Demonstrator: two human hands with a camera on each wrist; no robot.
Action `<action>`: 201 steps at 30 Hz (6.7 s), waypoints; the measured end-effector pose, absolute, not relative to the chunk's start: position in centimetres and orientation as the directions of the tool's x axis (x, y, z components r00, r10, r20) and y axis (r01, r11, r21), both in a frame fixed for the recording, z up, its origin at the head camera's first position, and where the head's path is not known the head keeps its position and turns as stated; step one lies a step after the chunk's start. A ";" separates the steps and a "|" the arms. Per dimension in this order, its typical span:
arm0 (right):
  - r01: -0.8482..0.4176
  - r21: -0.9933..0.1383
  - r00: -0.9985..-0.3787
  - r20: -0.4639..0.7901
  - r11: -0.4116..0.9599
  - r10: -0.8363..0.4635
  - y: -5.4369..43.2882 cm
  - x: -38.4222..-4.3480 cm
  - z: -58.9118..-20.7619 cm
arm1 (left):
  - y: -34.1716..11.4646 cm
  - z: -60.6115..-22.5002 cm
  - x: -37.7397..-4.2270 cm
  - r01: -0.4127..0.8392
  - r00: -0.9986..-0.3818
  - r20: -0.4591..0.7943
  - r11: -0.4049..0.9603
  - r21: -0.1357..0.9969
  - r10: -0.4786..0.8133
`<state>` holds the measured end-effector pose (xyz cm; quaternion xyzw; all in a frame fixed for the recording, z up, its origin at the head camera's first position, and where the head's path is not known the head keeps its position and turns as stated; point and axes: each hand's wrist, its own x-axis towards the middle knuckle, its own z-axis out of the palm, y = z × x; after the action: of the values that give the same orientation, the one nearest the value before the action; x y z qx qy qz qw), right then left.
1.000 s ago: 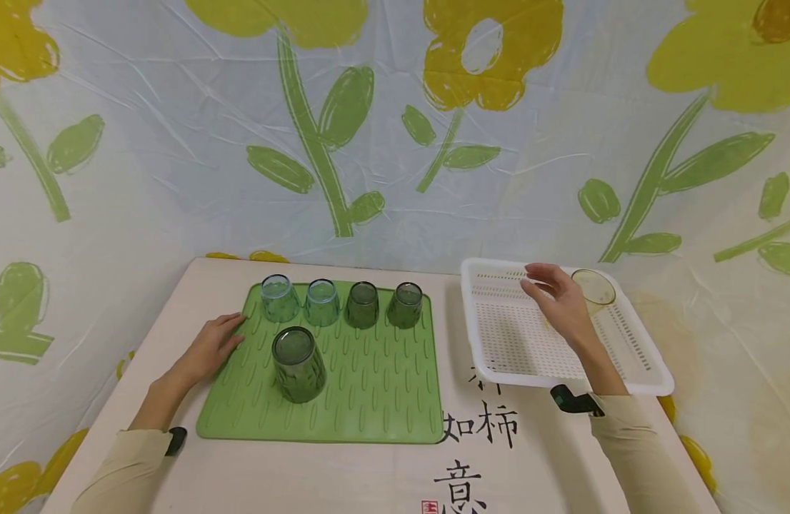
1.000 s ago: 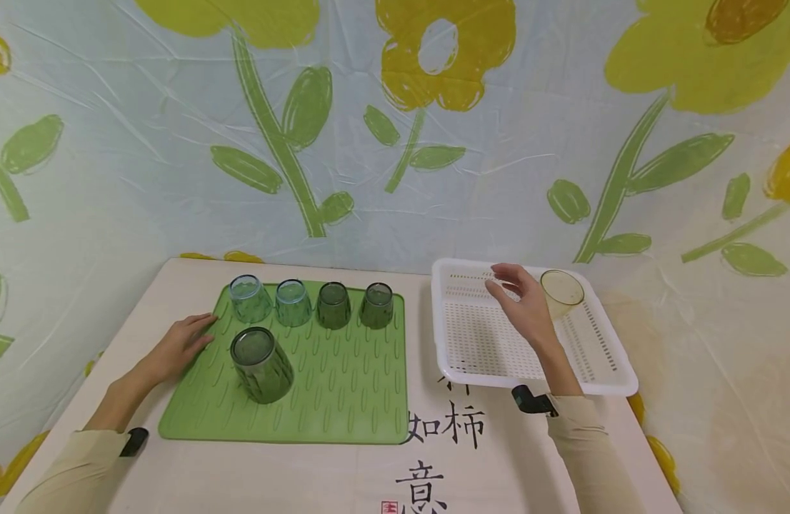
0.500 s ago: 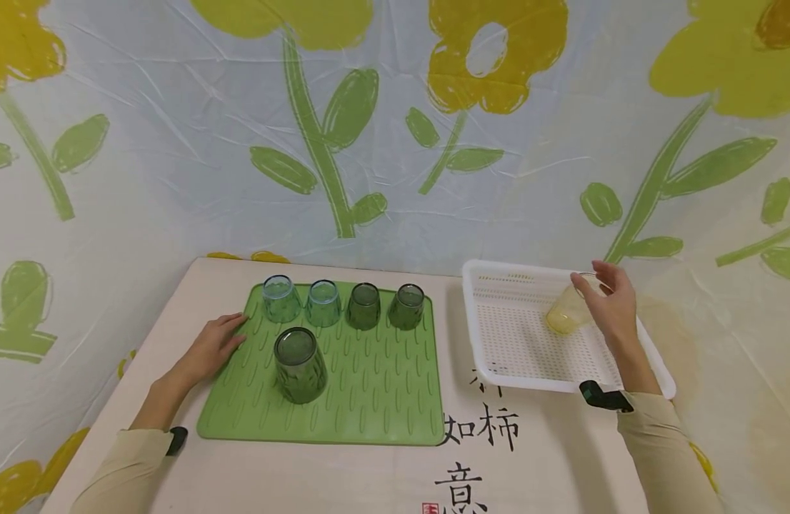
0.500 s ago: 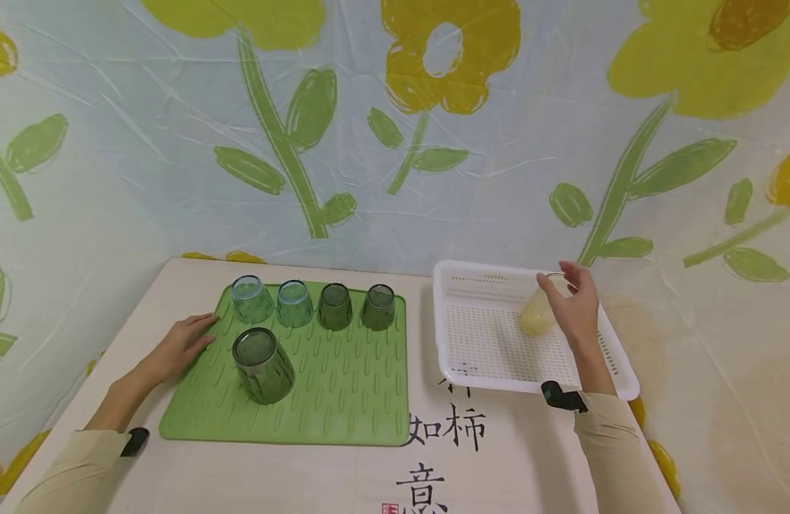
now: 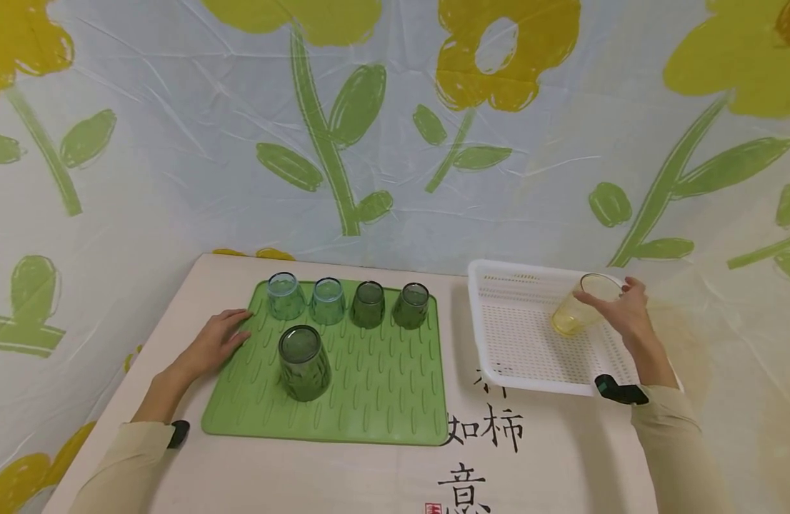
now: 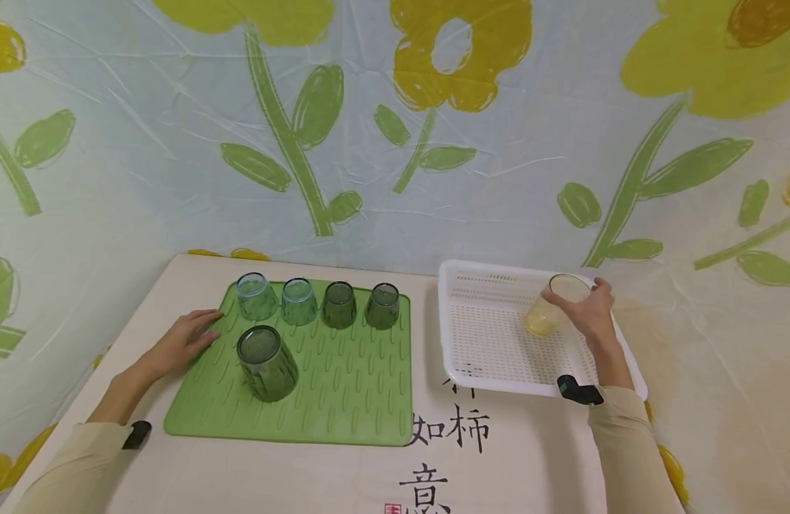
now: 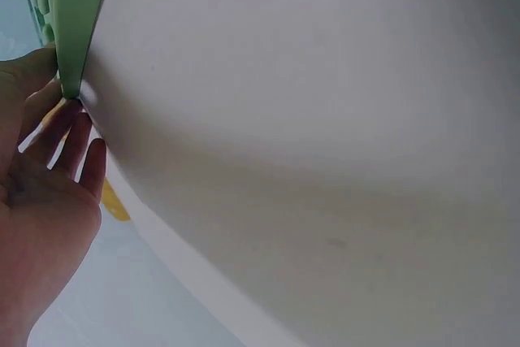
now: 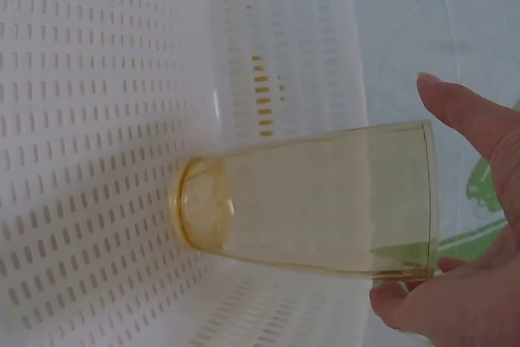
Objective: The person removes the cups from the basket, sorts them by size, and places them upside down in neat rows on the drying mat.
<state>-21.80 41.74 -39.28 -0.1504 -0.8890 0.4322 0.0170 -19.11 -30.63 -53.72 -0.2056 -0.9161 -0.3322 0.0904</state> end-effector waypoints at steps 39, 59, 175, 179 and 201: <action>0.083 -0.997 -0.995 -0.083 -0.001 0.055 43.4 -19.5 -39.7 | -31.8 -54.3 -19.4 0.392 -0.915 0.210 0.639 0.661 0.344; -0.104 -0.993 -0.995 0.104 -0.056 0.003 38.3 -17.5 -39.1 | -29.0 -51.0 -18.2 0.372 -0.918 0.254 0.881 0.292 0.304; -0.015 -0.952 -0.856 0.170 -0.306 -0.488 16.0 -14.8 -46.3 | -5.8 -40.6 -12.8 0.544 -0.815 0.536 -0.025 0.839 0.220; -0.008 -0.933 -0.895 0.168 -0.361 -0.414 17.0 -14.7 -45.8 | -7.0 -41.0 -12.6 0.571 -0.798 0.530 0.078 0.818 0.287; -0.225 -0.950 -0.863 0.298 -0.219 -0.407 14.9 -15.4 -42.4 | -6.5 -45.3 -12.5 0.480 -0.871 0.330 0.484 0.732 0.364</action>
<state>-15.41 14.90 -42.45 0.2539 -0.6220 0.7381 -0.0617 -12.46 -6.51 -45.34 -0.2457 -0.8589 -0.4446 0.0648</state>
